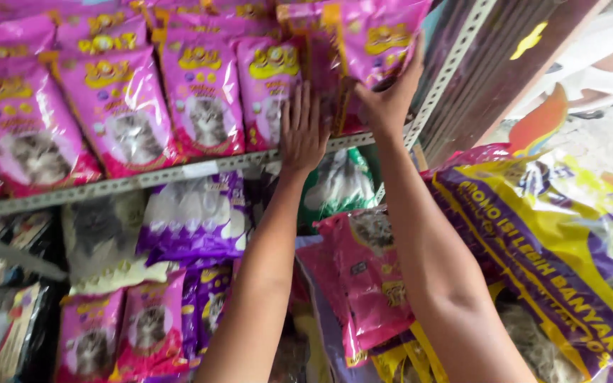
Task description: Organizing and straightening bags of cat food on metal shelves in a pet store.
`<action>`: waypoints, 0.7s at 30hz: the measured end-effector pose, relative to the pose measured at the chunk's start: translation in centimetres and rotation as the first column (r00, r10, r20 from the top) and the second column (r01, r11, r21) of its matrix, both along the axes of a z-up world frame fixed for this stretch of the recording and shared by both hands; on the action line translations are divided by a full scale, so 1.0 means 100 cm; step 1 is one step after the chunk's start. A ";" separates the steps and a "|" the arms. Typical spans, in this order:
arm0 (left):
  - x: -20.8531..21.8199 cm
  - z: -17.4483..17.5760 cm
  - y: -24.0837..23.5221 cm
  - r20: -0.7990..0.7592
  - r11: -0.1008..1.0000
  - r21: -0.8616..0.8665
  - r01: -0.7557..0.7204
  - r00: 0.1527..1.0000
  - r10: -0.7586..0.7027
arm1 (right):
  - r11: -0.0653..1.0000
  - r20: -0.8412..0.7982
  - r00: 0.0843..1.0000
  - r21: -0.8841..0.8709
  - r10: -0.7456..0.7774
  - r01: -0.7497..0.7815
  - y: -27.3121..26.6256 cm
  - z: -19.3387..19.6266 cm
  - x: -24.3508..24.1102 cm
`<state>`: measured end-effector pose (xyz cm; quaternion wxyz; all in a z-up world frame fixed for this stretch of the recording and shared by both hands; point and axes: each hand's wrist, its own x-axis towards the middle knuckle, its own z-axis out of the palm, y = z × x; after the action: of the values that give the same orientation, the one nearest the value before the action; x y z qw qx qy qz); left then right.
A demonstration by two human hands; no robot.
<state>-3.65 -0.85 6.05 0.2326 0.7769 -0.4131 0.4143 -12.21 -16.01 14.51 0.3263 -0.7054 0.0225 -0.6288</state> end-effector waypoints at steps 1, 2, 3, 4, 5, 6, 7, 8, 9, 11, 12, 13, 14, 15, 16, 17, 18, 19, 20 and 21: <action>0.000 -0.003 -0.001 0.006 1.000 -0.007 0.015 1.000 -0.015 | 1.000 0.006 1.000 -0.007 -0.015 0.015 0.001 0.004 -0.004; 0.001 -0.007 -0.002 0.045 0.996 0.083 -0.042 0.998 0.038 | 0.984 -0.132 0.986 0.133 -0.100 0.118 0.002 0.008 -0.007; 0.004 -0.011 0.001 0.091 0.979 0.170 -0.111 0.991 0.096 | 0.940 -0.278 0.949 0.258 -0.149 0.223 0.007 0.011 -0.007; 0.004 -0.010 -0.002 0.098 0.981 0.164 -0.106 0.991 0.091 | 0.940 -0.270 0.950 0.255 -0.156 0.227 -0.011 0.004 -0.001; 0.004 -0.010 -0.002 0.111 0.976 0.167 -0.141 0.986 0.123 | 0.930 -0.264 0.935 0.218 -0.235 0.295 -0.027 -0.003 0.006; 0.005 -0.011 -0.002 0.124 0.970 0.169 -0.175 0.980 0.156 | 0.914 -0.256 0.915 0.182 -0.311 0.362 -0.043 -0.011 0.014; 0.007 -0.011 -0.003 0.126 0.969 0.171 -0.177 0.980 0.156 | 0.914 -0.254 0.916 0.185 -0.310 0.361 -0.045 -0.009 0.014; 0.009 -0.013 -0.004 0.112 0.974 0.154 -0.167 0.982 0.151 | 0.905 -0.262 0.900 0.156 -0.348 0.396 -0.047 -0.007 0.014; 0.009 -0.014 -0.007 0.097 0.979 0.137 -0.151 0.986 0.139 | 0.891 -0.270 0.880 0.127 -0.391 0.435 -0.050 -0.005 0.012; 0.010 -0.013 -0.007 0.103 0.976 0.145 -0.163 0.983 0.149 | 0.898 -0.266 0.878 0.081 -0.398 0.432 -0.049 -0.009 0.021; 0.008 -0.014 -0.006 0.108 0.972 0.150 -0.179 0.980 0.164 | 0.905 -0.262 0.878 0.032 -0.401 0.423 -0.047 -0.012 0.024; 0.009 -0.014 -0.006 0.116 0.971 0.143 -0.189 0.978 0.173 | 0.909 -0.252 0.884 0.031 -0.395 0.415 -0.047 -0.011 0.029; 0.009 -0.013 -0.006 0.106 0.969 0.156 -0.192 0.979 0.177 | 0.915 -0.173 0.903 0.016 -0.394 0.402 -0.047 -0.010 0.033; 0.006 -0.016 -0.006 0.094 0.967 0.174 -0.187 0.980 0.173 | 0.918 -0.099 0.914 0.005 -0.394 0.397 -0.047 -0.013 0.032; 0.009 -0.014 -0.006 0.100 0.966 0.174 -0.190 0.979 0.175 | 0.919 -0.094 0.915 0.008 -0.392 0.395 -0.046 -0.008 0.038; 0.009 -0.016 -0.007 0.116 0.961 0.171 -0.218 0.973 0.200 | 0.937 -0.042 0.938 0.049 -0.345 0.347 -0.047 -0.007 0.040; 0.009 -0.017 -0.008 0.133 0.955 0.168 -0.246 0.965 0.225 | 0.951 0.012 0.954 0.087 -0.298 0.296 -0.049 -0.005 0.042; 0.010 -0.017 -0.009 0.130 0.955 0.172 -0.240 0.967 0.220 | 0.949 0.008 0.953 0.089 -0.303 0.301 -0.053 -0.009 0.045; 0.012 -0.018 -0.010 0.134 0.950 0.183 -0.251 0.964 0.229 | 0.915 -0.210 0.906 0.097 -0.367 0.393 -0.057 -0.013 0.047; 0.012 -0.021 -0.009 0.133 0.943 0.198 -0.267 0.961 0.244 | 0.876 -0.424 0.812 0.083 -0.401 0.475 -0.059 -0.020 0.049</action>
<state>-2.48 -1.71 3.96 0.0696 0.8211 -0.3627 0.4352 -7.30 -21.86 12.55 0.2248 -0.7593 0.3084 -0.5271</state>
